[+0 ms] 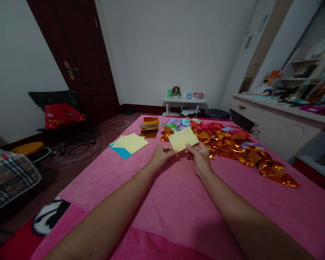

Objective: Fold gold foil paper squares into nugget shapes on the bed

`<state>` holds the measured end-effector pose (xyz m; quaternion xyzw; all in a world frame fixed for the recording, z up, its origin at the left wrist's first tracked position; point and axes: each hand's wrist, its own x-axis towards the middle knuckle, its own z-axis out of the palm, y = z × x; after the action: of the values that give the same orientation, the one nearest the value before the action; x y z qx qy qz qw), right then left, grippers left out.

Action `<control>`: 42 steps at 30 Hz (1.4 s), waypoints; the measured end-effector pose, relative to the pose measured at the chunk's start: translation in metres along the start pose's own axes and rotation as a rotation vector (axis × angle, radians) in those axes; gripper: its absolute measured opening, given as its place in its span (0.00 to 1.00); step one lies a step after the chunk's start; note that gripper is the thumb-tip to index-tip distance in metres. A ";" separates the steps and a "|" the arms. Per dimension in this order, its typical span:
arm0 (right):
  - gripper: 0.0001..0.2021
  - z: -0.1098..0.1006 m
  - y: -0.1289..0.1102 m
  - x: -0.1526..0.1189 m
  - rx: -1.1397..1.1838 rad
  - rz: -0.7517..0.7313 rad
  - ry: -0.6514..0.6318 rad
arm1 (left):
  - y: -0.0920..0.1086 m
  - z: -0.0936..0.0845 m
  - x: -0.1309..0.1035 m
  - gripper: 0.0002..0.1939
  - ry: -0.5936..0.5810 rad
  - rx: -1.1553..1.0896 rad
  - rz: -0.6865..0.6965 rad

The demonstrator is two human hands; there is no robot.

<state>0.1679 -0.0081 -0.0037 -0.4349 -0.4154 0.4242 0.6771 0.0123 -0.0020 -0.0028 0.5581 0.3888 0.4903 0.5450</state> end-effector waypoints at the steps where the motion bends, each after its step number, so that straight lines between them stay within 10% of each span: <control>1: 0.18 0.001 0.001 -0.001 -0.015 0.023 -0.032 | 0.001 0.000 -0.001 0.11 0.003 -0.007 0.002; 33: 0.17 0.009 0.005 -0.010 -0.019 0.085 -0.253 | -0.002 -0.002 0.000 0.20 -0.014 0.050 0.069; 42: 0.20 -0.009 0.001 0.008 0.157 0.049 0.092 | 0.002 -0.008 0.001 0.17 0.112 0.081 0.057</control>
<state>0.1790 -0.0025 -0.0053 -0.4096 -0.3387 0.4513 0.7168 0.0047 0.0000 -0.0010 0.5622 0.4221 0.5200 0.4852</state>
